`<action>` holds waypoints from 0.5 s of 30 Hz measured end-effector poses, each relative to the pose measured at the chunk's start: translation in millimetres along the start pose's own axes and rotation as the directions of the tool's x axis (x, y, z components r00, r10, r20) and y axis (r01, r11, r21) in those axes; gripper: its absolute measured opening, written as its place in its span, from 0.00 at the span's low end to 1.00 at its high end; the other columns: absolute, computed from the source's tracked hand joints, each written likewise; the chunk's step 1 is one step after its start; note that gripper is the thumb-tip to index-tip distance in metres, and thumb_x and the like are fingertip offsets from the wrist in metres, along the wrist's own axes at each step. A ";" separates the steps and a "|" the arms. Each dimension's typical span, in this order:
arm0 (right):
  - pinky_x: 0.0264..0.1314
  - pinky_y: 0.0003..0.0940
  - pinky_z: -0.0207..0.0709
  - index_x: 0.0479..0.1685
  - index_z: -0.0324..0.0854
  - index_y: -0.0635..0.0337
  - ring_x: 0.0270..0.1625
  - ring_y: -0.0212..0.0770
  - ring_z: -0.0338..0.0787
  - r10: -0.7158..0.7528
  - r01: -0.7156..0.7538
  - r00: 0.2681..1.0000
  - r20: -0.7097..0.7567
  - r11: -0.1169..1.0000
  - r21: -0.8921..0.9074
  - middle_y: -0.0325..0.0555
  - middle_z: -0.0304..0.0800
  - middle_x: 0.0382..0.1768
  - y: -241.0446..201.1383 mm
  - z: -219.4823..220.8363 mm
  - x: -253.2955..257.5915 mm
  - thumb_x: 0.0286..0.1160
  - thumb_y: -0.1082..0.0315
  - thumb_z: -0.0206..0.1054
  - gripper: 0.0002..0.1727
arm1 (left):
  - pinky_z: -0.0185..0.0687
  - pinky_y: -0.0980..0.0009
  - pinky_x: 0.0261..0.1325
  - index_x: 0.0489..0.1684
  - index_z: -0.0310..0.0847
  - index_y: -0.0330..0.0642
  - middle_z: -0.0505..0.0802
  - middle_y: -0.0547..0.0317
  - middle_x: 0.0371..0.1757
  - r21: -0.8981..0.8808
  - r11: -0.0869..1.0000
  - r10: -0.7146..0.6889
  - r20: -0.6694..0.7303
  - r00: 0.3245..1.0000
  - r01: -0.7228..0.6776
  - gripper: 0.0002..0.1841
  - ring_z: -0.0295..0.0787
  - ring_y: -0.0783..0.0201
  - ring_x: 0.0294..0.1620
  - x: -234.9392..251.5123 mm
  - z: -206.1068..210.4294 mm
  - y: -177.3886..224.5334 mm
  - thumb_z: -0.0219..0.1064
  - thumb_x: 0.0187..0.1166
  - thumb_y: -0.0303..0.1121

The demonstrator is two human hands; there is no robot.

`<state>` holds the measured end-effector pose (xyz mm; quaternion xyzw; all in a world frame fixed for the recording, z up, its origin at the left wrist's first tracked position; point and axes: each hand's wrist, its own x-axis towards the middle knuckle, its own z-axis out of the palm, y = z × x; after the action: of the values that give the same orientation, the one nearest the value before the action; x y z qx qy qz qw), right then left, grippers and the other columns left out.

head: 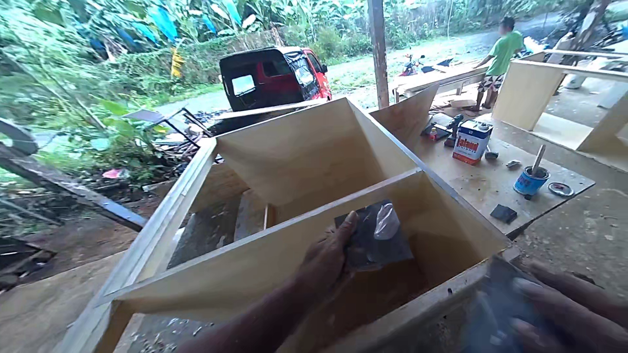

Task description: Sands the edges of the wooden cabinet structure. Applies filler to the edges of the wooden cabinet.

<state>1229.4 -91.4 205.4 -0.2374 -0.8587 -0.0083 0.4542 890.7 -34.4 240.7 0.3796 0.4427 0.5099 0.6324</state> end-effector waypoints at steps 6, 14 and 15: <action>0.81 0.46 0.74 0.68 0.83 0.47 0.77 0.48 0.83 -0.135 0.181 0.978 0.161 0.928 -0.326 0.44 0.88 0.71 5.7 69.0 67.8 0.88 0.64 0.58 0.16 | 0.93 0.60 0.55 0.56 0.82 0.35 0.94 0.48 0.46 -0.007 1.000 -0.002 0.216 0.976 0.004 0.19 0.95 0.58 0.48 18.4 -19.6 3.4 0.46 0.95 0.38; 0.81 0.45 0.74 0.63 0.87 0.48 0.77 0.48 0.83 -0.033 0.138 0.969 0.245 0.896 -0.423 0.43 0.90 0.70 -26.3 117.9 91.4 0.87 0.68 0.58 0.15 | 0.91 0.61 0.59 0.55 0.84 0.35 0.94 0.49 0.47 0.052 0.995 0.055 0.407 0.912 -0.084 0.18 0.94 0.61 0.49 29.6 -63.3 23.7 0.50 0.94 0.37; 0.81 0.46 0.74 0.62 0.87 0.47 0.76 0.47 0.84 -0.014 0.121 0.964 0.267 0.914 -0.387 0.42 0.90 0.69 -27.8 117.2 92.6 0.87 0.67 0.58 0.15 | 0.90 0.61 0.60 0.56 0.84 0.36 0.94 0.50 0.48 0.080 0.992 0.058 0.398 0.915 -0.098 0.18 0.93 0.60 0.50 32.1 -70.4 27.0 0.51 0.94 0.38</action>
<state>1082.9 -52.1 214.7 -0.2941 -0.8983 -0.1683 0.2798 818.6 4.4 237.8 0.5226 0.3149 0.4253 0.6685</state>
